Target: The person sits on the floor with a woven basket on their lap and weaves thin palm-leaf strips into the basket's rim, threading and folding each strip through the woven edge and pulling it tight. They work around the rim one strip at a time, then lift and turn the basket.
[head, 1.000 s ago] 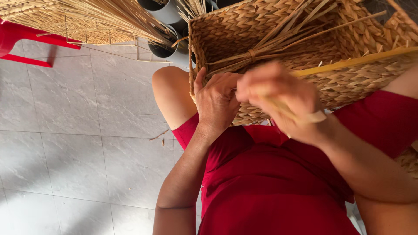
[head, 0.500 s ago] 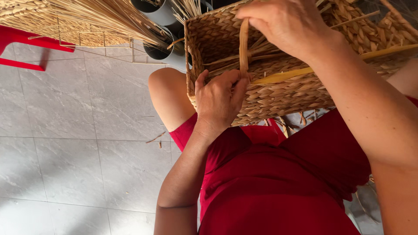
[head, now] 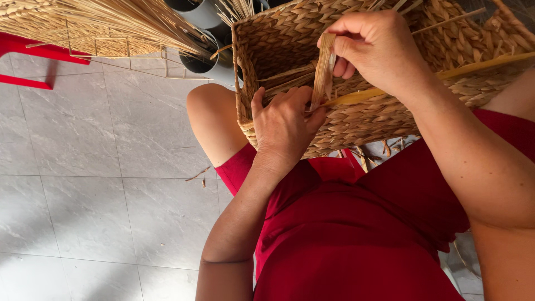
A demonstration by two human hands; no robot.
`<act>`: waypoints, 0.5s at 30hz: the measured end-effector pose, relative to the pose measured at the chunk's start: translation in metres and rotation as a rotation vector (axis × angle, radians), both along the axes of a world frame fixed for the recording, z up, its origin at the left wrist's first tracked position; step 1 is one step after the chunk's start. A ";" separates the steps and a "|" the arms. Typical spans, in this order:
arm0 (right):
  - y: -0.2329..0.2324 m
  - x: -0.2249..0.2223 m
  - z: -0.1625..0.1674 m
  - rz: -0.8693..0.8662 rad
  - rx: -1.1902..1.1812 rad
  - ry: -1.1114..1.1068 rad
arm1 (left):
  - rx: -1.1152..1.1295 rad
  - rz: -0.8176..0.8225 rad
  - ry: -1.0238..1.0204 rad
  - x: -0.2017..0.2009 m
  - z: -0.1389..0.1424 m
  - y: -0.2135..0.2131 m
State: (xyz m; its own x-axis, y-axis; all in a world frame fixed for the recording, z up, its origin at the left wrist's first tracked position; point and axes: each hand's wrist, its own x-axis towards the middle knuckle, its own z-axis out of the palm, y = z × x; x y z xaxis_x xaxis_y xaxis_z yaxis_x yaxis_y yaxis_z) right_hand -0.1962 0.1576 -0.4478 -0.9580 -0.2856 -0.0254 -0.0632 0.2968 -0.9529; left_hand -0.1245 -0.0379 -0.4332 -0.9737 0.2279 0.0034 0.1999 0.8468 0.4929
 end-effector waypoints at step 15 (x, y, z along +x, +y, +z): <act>0.002 0.058 -0.066 -0.012 0.117 -0.038 | -0.009 -0.006 -0.026 0.048 -0.060 0.009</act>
